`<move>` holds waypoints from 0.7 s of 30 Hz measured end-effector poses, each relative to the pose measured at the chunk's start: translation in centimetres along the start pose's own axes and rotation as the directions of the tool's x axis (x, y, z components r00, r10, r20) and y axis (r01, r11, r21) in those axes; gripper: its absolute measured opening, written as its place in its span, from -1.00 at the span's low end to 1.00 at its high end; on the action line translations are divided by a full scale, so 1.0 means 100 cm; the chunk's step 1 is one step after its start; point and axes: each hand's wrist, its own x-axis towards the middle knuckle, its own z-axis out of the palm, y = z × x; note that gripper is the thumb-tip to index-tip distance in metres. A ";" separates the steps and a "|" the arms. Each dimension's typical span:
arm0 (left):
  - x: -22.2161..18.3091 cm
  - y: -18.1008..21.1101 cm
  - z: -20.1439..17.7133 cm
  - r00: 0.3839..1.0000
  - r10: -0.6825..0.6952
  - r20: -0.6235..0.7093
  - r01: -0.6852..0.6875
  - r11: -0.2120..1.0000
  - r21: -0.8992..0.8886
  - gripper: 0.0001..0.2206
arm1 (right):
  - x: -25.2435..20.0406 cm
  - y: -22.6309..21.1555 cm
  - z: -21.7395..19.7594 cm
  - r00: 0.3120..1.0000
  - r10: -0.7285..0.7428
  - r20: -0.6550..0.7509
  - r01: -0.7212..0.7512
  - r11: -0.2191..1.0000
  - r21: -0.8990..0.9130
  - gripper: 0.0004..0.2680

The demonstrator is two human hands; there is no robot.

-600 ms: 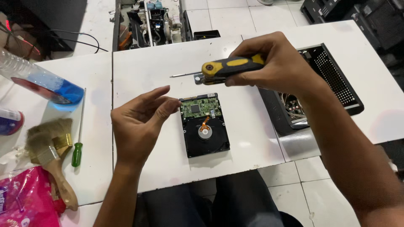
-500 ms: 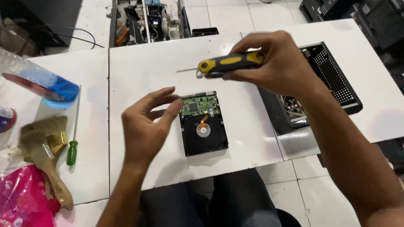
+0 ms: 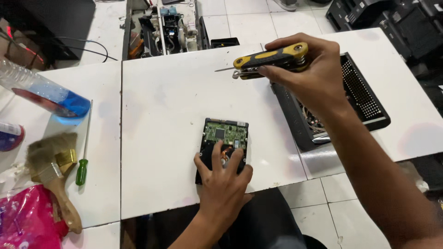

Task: The person uses a multi-tool screwdriver to remove screws from a hard drive placed on a white table. They repeatedly loosen and remove screws from the corners and sides of the drive, placing them on the table.

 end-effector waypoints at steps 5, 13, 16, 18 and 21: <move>0.000 0.009 -0.007 0.999 -0.017 -0.031 0.014 0.995 -0.098 -0.69 | -0.010 0.015 -0.005 0.999 -0.044 0.020 0.045 0.998 -0.035 -0.74; 0.016 -0.035 -0.049 0.895 -0.446 0.024 0.334 0.632 -0.699 -0.79 | -0.021 0.024 -0.015 0.998 -0.065 -0.001 0.065 0.998 -0.004 -0.76; 0.013 -0.064 -0.041 0.644 -0.691 0.328 0.521 0.082 -0.850 -0.71 | -0.021 0.025 -0.014 0.998 -0.058 -0.022 0.058 0.998 0.005 -0.75; 0.013 -0.073 -0.031 0.479 -0.802 0.356 0.503 -0.082 -0.860 -0.81 | -0.021 0.026 -0.012 0.999 -0.049 -0.015 0.050 0.999 0.011 -0.76; 0.019 -0.088 -0.039 0.433 -0.812 0.391 0.660 -0.010 -0.751 -0.69 | -0.021 0.026 -0.009 1.000 -0.018 -0.010 0.018 1.000 0.023 -0.75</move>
